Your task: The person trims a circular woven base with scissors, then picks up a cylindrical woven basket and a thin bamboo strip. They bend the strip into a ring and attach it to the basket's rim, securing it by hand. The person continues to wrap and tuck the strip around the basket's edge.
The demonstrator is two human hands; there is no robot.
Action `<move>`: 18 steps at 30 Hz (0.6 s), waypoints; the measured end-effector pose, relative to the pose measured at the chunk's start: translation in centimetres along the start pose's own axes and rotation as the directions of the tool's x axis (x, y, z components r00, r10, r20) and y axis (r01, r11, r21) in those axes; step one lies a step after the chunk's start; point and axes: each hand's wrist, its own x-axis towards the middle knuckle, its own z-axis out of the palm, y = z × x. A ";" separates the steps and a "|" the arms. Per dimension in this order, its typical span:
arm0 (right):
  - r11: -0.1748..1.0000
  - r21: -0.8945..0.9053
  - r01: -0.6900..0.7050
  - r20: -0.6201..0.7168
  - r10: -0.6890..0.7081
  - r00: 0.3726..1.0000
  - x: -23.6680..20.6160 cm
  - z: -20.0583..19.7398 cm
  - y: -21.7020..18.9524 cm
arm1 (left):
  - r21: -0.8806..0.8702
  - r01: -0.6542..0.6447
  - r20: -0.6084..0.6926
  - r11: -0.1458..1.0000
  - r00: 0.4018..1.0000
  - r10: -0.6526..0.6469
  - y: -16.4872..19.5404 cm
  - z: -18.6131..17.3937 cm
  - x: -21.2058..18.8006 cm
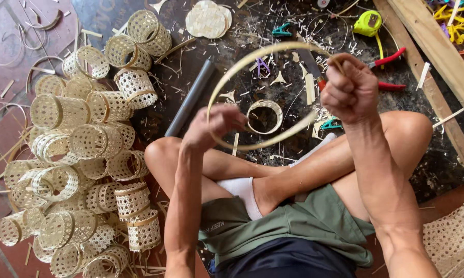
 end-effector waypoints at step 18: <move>-0.243 -0.867 -0.435 -0.271 -0.504 0.820 1.1 -5.5 -5.1 | 0.210 0.503 -0.364 0.838 0.836 -0.411 -2.9 4.5 -4.5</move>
